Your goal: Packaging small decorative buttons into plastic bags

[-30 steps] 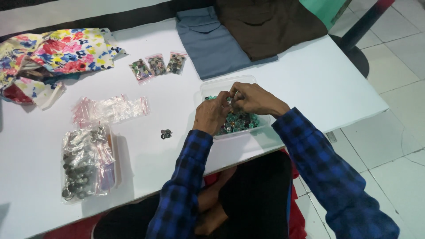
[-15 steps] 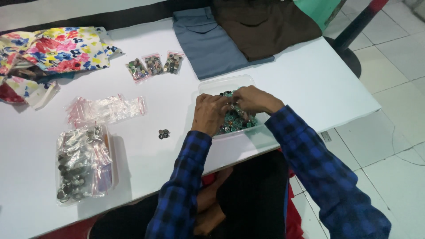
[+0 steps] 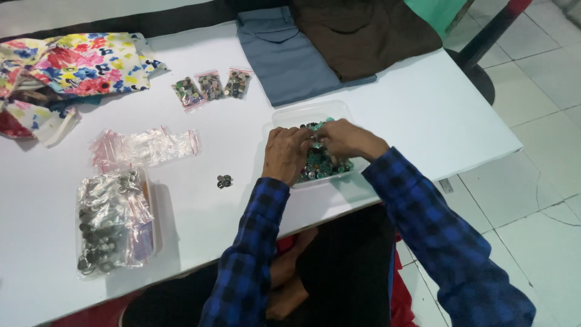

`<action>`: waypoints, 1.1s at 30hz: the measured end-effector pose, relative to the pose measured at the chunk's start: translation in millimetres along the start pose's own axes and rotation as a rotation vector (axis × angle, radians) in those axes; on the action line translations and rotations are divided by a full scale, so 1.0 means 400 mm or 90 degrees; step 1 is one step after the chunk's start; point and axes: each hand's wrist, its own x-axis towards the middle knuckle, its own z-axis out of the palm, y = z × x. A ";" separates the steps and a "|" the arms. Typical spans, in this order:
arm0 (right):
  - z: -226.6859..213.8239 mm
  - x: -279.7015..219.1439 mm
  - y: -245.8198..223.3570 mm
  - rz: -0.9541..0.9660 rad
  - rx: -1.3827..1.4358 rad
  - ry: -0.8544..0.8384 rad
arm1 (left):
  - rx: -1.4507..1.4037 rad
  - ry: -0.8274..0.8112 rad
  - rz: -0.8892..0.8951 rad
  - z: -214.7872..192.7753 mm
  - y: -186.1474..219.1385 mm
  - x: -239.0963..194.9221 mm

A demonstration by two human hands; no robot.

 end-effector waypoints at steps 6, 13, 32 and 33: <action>-0.071 -0.121 -0.061 0.001 0.122 0.141 | -0.007 0.007 -0.017 -0.003 0.006 0.005; 0.009 -0.031 0.008 -0.008 -0.119 0.161 | -0.038 0.005 -0.030 -0.017 0.019 0.003; 0.074 0.029 0.052 -0.035 -0.390 0.177 | -0.052 -0.033 -0.064 -0.064 0.055 0.006; 0.093 0.059 0.083 -0.044 -0.413 0.191 | -0.069 -0.063 -0.089 -0.085 0.072 0.010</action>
